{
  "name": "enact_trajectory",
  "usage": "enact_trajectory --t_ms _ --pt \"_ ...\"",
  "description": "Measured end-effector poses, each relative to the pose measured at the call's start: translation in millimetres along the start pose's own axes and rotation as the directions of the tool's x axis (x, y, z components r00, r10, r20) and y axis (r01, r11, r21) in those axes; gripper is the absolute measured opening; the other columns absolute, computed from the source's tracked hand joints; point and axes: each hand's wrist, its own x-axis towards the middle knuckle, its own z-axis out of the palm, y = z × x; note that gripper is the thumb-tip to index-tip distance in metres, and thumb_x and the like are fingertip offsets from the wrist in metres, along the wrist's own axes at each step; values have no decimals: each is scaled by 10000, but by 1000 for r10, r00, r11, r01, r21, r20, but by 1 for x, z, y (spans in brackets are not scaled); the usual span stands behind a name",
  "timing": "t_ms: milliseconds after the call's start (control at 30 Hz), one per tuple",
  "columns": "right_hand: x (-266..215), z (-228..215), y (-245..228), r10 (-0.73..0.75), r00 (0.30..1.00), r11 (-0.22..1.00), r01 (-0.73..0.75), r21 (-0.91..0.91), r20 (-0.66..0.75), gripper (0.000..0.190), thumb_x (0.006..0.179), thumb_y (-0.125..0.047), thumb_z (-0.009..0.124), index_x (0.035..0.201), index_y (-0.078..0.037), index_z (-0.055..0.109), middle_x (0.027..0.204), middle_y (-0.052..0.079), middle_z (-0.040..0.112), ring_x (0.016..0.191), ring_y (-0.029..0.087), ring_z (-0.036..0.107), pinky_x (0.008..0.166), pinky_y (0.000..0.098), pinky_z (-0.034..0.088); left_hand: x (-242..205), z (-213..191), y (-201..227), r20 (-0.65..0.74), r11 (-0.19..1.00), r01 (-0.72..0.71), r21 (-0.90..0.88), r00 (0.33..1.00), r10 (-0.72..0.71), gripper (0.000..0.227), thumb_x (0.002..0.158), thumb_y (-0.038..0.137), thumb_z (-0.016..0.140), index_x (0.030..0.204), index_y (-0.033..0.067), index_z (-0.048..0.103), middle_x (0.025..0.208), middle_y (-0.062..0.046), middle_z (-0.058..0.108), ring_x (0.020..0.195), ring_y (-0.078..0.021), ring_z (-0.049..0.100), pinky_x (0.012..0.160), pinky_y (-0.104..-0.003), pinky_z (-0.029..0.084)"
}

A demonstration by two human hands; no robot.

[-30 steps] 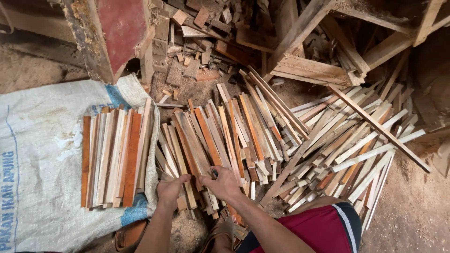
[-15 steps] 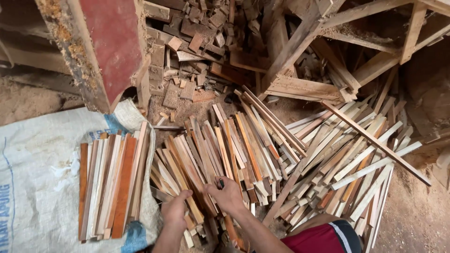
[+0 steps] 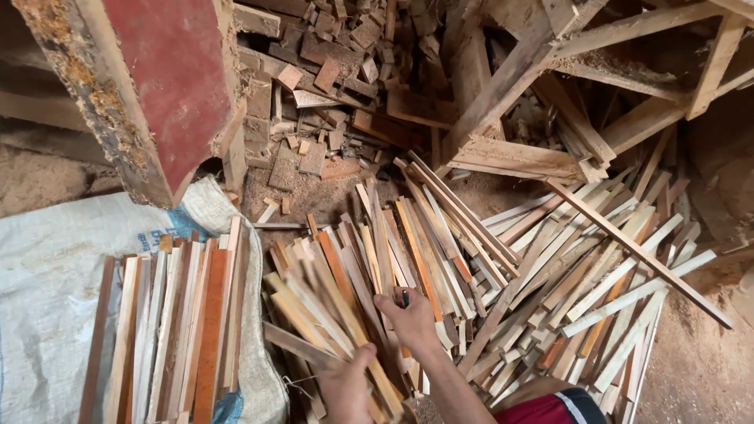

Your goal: Sorting thin wood strips by inspecting and placing them into organized piles.

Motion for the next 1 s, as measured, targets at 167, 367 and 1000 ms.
enact_trajectory --t_ms 167,367,1000 --pt "2 -17 -4 -18 1000 999 18 27 -13 235 846 -147 786 1003 25 752 714 90 685 544 170 596 475 264 515 -49 17 21 121 935 29 354 990 -77 703 755 16 817 1354 21 450 1039 -146 658 845 -259 715 848 -369 671" --pt "11 -57 -3 -65 989 998 63 -17 -135 202 870 -166 777 973 2 735 634 38 593 454 141 520 368 242 437 -9 41 -1 331 876 -172 451 944 15 992 806 62 789 1549 48 132 1083 -159 533 711 -241 586 591 -381 512" --pt "-32 -7 -18 -116 992 918 92 -385 -41 684 705 -527 808 1249 -121 728 1121 146 775 1127 361 701 945 462 580 90 -28 41 319 346 -459 818 863 392 290 906 310 557 1052 207 785 886 -143 790 969 -361 751 880 -488 558"
